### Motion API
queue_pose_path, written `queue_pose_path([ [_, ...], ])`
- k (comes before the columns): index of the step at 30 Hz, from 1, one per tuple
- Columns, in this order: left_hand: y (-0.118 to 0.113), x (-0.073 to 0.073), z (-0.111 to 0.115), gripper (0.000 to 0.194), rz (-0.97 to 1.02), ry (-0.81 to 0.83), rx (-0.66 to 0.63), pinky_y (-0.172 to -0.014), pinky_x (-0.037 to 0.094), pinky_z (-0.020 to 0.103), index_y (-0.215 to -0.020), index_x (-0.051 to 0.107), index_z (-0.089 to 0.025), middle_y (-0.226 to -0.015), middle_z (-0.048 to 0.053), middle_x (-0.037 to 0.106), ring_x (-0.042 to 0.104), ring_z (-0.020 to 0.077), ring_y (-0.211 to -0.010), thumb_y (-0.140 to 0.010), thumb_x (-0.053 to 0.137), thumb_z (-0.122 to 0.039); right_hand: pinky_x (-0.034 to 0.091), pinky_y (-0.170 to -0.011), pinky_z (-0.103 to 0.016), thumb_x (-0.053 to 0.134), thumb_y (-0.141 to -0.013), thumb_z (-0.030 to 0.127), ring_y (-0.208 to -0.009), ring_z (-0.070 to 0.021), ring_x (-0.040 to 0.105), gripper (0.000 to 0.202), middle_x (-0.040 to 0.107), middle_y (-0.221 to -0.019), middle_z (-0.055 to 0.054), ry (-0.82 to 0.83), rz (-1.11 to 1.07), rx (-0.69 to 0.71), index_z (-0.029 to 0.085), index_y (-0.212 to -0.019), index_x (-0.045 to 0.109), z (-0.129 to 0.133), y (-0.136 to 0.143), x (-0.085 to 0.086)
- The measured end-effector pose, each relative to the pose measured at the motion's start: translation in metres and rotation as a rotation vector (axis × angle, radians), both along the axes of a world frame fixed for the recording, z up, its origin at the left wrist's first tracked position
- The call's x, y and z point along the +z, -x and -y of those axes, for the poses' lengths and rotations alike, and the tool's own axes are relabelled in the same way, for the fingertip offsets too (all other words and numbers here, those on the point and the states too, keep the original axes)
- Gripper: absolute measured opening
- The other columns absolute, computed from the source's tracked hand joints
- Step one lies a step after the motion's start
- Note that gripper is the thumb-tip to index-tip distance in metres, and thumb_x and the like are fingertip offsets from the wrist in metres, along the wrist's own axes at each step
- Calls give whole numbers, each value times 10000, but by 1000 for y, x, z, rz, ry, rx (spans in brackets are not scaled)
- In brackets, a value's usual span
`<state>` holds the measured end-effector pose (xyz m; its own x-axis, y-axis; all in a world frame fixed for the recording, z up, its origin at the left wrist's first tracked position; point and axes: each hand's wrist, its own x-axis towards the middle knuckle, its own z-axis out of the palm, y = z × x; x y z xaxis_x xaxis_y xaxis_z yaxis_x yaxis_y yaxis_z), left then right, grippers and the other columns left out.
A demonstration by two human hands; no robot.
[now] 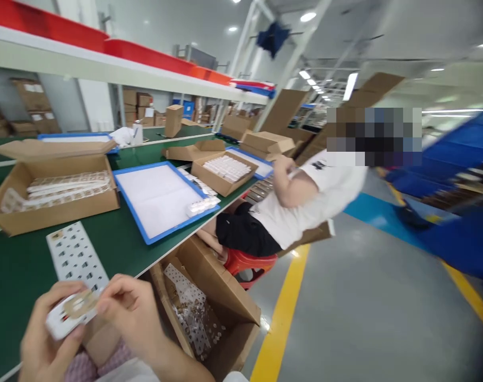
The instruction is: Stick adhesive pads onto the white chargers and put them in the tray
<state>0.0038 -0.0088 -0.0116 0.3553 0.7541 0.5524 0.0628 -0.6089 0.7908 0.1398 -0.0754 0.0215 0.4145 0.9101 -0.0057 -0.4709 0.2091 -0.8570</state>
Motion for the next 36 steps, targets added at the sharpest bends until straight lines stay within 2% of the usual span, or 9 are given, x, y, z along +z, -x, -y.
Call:
queue_pose_path([
  [2,-6,-4,0,290,20,-3,-48,-909,559,451,-1195,650,-228,-1163,92,678,667,315,-1101,-966,653,-406,430,-607,-262,935,-699,548,-592,-112,491,451,574,-650,26,-40,-13,-35,202,-626,654,6,-7,1],
  [4,-13,-3,-2,348,69,-54,-186,-812,554,396,-1200,659,-208,-1083,98,677,667,284,-980,-966,633,-465,383,-555,-246,891,-773,549,-539,-89,429,477,510,-624,50,-69,-76,-64,201,-631,597,8,-11,-2],
  [6,-19,-1,-4,396,148,-42,-262,-785,531,364,-1213,646,-202,-1036,90,648,633,252,-930,-988,593,-523,355,-529,-237,869,-809,550,-519,-81,379,490,463,-610,66,-59,-151,-66,206,-652,557,7,-13,-5],
  [9,-21,1,-4,406,197,10,-296,-767,491,341,-1229,624,-210,-1020,75,609,583,230,-912,-1010,564,-546,356,-524,-234,858,-831,536,-538,-90,362,492,454,-621,61,-23,-169,-25,213,-657,530,7,-7,-7],
  [14,-18,2,0,430,234,49,-359,-739,465,335,-1261,573,-219,-1012,62,591,564,217,-872,-1005,564,-564,399,-563,-248,832,-856,515,-597,-119,419,490,455,-646,42,-60,-31,8,216,-631,516,11,11,-8],
  [17,-16,3,0,437,260,64,-367,-706,459,329,-1240,579,-222,-1005,59,584,556,213,-846,-990,565,-581,437,-607,-265,826,-861,504,-644,-137,473,464,472,-673,34,-63,54,-17,218,-635,538,15,17,-10],
  [22,-11,7,0,480,253,76,-346,-701,464,347,-1209,594,-218,-991,62,595,551,220,-823,-967,566,-632,429,-614,-274,837,-853,492,-671,-146,501,437,512,-702,23,-41,132,13,219,-637,573,17,15,-13],
  [27,-10,11,3,523,234,71,-332,-693,462,354,-1174,596,-219,-953,56,590,560,220,-798,-960,554,-694,410,-580,-265,847,-841,475,-645,-139,485,431,521,-692,25,-29,108,49,218,-629,574,14,13,-13],
  [36,-10,12,4,481,228,70,-301,-691,460,352,-1176,607,-222,-970,62,607,563,217,-798,-971,569,-655,430,-611,-279,837,-852,478,-670,-147,497,432,528,-714,19,-5,110,44,220,-632,570,17,16,-11],
])
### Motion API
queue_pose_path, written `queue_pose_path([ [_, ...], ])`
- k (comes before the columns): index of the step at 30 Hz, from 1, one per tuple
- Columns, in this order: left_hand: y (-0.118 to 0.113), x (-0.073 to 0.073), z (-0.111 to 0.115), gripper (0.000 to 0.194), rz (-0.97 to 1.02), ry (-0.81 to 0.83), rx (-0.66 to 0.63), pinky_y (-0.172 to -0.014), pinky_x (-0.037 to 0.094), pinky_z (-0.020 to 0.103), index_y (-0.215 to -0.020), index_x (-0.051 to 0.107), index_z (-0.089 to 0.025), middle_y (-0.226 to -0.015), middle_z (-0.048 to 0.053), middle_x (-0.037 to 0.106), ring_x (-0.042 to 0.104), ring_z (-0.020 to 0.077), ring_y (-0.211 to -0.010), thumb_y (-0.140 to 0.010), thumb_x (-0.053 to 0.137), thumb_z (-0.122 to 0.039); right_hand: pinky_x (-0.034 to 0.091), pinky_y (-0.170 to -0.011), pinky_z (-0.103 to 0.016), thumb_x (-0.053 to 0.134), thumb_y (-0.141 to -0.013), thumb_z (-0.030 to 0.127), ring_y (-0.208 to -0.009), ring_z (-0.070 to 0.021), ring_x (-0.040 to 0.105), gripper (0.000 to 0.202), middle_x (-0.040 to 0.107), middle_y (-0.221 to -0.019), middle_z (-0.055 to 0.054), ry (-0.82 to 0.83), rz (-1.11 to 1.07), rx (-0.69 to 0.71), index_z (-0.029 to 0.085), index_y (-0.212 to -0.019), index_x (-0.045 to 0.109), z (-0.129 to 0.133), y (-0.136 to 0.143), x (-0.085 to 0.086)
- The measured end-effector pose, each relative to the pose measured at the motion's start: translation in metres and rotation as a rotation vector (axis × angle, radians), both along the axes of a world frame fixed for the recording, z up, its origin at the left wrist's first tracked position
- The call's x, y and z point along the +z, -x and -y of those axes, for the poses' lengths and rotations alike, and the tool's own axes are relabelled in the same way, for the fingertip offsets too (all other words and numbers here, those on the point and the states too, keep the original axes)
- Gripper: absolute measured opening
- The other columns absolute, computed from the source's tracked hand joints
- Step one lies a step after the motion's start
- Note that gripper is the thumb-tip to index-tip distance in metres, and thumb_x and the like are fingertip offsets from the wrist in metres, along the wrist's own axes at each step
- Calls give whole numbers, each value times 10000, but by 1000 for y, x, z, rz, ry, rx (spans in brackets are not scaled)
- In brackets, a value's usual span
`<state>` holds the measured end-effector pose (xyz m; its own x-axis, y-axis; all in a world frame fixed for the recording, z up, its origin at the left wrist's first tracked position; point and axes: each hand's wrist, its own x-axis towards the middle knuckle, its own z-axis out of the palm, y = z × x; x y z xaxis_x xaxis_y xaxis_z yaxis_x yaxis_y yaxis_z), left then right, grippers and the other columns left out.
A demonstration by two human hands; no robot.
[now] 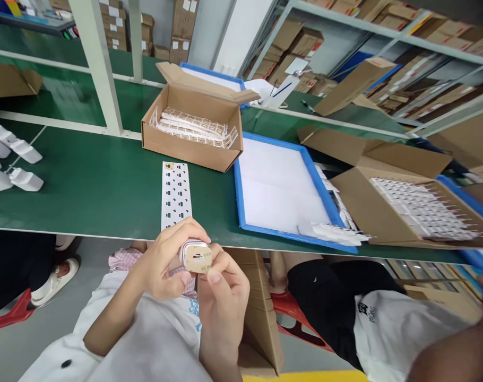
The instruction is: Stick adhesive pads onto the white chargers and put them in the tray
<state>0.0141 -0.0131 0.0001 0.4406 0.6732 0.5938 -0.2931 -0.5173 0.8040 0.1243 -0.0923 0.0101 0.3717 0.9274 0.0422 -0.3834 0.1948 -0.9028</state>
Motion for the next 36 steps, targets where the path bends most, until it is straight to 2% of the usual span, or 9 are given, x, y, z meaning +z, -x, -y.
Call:
queue_pose_path([
  [36,3,7,0,464,-6,-30,28,-667,458,313,-1131,585,-214,-923,31,579,556,186,-779,-995,541,-655,412,-619,-281,797,-901,457,-677,-151,468,410,504,-718,20,-45,85,-18,224,-672,549,0,5,-4],
])
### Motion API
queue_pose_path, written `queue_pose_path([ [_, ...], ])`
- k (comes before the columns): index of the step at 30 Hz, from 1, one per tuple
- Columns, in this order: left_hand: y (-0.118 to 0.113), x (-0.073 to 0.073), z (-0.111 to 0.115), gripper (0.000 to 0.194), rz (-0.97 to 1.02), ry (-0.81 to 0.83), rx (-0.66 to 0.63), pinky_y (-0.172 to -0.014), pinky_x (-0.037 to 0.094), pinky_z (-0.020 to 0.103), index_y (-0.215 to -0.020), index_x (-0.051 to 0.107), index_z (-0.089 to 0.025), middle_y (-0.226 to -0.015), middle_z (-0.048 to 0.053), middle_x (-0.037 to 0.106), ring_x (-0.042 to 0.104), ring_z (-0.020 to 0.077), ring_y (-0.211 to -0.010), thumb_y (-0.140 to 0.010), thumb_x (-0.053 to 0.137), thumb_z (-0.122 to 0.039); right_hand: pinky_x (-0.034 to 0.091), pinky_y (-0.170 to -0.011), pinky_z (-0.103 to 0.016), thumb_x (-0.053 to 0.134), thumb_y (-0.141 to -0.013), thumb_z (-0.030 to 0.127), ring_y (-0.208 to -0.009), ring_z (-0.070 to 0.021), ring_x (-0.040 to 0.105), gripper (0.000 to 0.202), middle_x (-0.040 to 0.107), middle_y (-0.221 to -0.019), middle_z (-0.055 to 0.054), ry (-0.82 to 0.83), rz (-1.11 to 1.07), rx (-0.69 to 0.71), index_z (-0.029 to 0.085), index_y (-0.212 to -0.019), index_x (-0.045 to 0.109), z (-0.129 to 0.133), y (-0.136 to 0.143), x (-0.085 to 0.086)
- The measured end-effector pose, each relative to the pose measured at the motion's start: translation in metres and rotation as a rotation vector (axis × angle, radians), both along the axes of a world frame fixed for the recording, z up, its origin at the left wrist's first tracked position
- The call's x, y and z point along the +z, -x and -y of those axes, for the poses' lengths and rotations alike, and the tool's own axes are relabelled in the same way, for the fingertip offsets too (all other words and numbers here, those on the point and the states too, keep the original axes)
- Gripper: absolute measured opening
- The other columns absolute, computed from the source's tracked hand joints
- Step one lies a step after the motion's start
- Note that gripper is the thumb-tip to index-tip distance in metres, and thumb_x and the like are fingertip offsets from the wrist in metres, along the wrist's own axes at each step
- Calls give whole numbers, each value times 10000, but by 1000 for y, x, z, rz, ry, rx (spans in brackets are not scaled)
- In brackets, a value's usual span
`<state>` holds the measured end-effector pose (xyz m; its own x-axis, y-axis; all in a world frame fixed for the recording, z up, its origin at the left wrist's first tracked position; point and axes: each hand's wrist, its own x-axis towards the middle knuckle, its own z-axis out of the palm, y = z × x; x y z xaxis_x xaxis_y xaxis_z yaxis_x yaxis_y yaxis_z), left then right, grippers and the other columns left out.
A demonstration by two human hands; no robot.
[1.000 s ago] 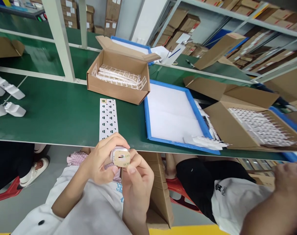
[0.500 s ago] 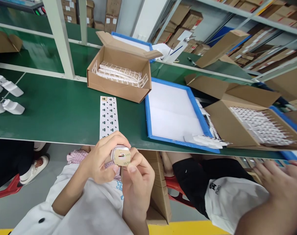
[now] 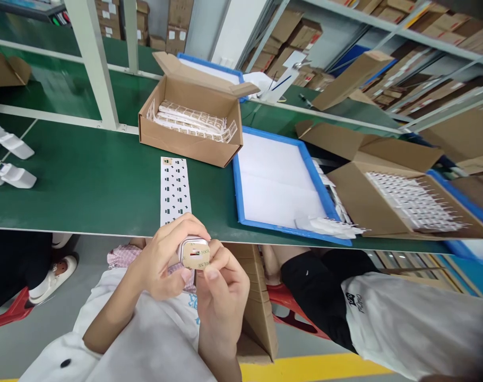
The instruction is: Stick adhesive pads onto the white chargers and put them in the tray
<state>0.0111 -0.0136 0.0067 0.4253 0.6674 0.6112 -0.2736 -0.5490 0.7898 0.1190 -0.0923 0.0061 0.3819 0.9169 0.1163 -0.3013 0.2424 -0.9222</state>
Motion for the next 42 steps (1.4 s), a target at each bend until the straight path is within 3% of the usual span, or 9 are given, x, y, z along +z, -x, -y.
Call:
queue_pose_path([
  [16,2,-2,0,386,-38,-62,16,-681,479,318,-1167,584,-207,-956,48,596,575,196,-795,-1052,475,-559,439,-608,-277,781,-911,488,-672,-148,474,417,469,-735,24,2,26,9,225,-695,539,2,-1,2],
  [23,0,-2,1,373,-48,-94,47,-673,486,316,-1160,577,-208,-939,45,596,584,195,-790,-1068,447,-545,459,-602,-264,778,-924,429,-659,-138,484,386,495,-727,28,-29,54,-2,225,-702,538,0,-3,-1],
  [37,-3,-7,2,368,-16,-85,81,-711,498,312,-1181,594,-210,-976,42,587,581,191,-832,-1068,470,-538,492,-683,-295,663,-982,185,-716,-149,556,283,517,-759,29,-140,389,-228,235,-741,522,1,-8,3],
  [41,-2,-7,0,383,-11,-66,41,-713,493,322,-1181,599,-216,-987,48,595,582,204,-841,-1060,473,-556,495,-695,-300,740,-952,317,-761,-162,560,149,546,-826,23,-147,429,-212,251,-945,606,1,-10,0],
  [42,-2,-7,0,399,-10,-54,23,-706,488,322,-1179,601,-219,-985,47,594,579,204,-829,-1059,464,-574,489,-677,-292,777,-926,347,-759,-160,562,212,563,-853,21,-117,445,-184,258,-1034,618,1,-10,0],
])
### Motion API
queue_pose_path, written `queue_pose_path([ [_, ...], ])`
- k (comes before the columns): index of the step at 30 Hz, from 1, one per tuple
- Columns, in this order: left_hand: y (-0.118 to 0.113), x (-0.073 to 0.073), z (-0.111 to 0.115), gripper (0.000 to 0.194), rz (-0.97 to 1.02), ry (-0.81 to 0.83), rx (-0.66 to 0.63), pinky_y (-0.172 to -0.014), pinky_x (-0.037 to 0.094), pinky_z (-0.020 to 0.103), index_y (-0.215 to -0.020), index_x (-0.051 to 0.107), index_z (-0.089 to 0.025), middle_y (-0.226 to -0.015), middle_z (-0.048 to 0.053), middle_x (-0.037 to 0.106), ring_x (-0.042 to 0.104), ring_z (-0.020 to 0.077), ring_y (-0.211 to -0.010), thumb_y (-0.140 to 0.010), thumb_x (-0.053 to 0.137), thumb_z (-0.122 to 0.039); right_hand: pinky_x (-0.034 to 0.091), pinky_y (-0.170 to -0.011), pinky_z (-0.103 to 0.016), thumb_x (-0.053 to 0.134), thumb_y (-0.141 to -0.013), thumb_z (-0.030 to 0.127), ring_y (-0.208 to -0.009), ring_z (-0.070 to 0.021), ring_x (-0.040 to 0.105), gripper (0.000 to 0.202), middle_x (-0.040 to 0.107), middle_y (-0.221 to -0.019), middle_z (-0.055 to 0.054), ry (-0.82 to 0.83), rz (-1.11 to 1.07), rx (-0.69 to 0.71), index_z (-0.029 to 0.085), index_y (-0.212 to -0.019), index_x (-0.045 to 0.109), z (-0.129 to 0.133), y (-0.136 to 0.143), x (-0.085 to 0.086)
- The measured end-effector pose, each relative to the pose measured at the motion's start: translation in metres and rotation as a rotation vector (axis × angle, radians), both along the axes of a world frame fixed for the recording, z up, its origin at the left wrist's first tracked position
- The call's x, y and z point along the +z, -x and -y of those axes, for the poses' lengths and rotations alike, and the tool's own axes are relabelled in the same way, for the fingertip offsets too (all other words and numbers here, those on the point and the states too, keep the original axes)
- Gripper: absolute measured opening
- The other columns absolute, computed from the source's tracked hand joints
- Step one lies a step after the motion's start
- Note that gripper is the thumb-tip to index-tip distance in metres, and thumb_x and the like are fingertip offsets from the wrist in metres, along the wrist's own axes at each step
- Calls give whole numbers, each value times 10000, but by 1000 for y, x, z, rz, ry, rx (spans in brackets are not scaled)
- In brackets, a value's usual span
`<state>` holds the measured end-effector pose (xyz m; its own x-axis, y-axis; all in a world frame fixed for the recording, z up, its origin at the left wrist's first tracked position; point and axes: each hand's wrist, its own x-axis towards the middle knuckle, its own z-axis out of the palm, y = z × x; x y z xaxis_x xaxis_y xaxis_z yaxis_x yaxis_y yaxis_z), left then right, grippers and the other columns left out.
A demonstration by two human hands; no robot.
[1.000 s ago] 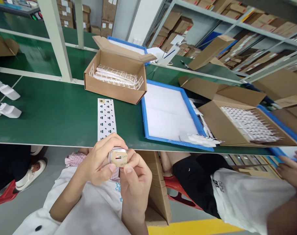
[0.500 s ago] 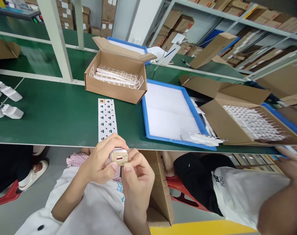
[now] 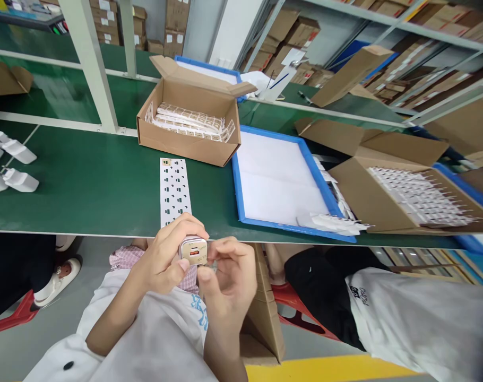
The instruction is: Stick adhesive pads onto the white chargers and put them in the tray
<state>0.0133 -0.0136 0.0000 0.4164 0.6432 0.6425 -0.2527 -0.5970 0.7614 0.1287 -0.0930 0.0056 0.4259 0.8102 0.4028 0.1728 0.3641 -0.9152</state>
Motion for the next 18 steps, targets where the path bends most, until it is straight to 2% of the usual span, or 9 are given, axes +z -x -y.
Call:
queue_pose_path([
  [2,0,0,1,439,5,37,-26,-696,480,328,-1172,611,-228,-989,46,592,571,202,-802,-1056,433,-613,481,-649,-277,813,-902,363,-738,-149,570,316,588,-883,24,78,17,45,269,-1128,611,0,2,-1],
  [4,-1,-1,2,459,15,70,-35,-694,475,339,-1168,617,-236,-1000,47,594,564,203,-786,-1050,410,-627,471,-634,-268,795,-922,336,-714,-139,567,275,584,-871,33,106,17,70,273,-1115,608,-1,4,-1],
  [10,-6,-7,3,464,48,55,8,-731,487,357,-1155,596,-233,-966,44,578,575,215,-824,-1043,425,-650,423,-651,-267,606,-1045,221,-723,-135,547,95,595,-857,30,-23,63,50,290,-1107,629,-5,5,-8],
  [14,-8,-11,1,514,67,65,14,-722,493,359,-1143,604,-227,-981,53,594,575,210,-815,-1054,363,-672,398,-626,-278,501,-1093,236,-668,-134,527,151,582,-798,30,-20,52,16,263,-1015,628,-8,3,-10],
  [16,-8,-14,1,540,74,78,14,-719,493,360,-1136,614,-225,-980,55,599,577,211,-820,-1061,319,-671,397,-603,-275,567,-1072,334,-657,-138,519,120,564,-781,34,10,51,23,254,-997,615,-9,3,-9],
  [18,-9,-17,1,566,55,80,15,-720,497,363,-1148,615,-226,-995,59,607,579,214,-828,-1063,288,-680,405,-585,-269,729,-969,418,-641,-134,499,220,543,-774,48,68,78,4,250,-982,588,-11,3,-7],
])
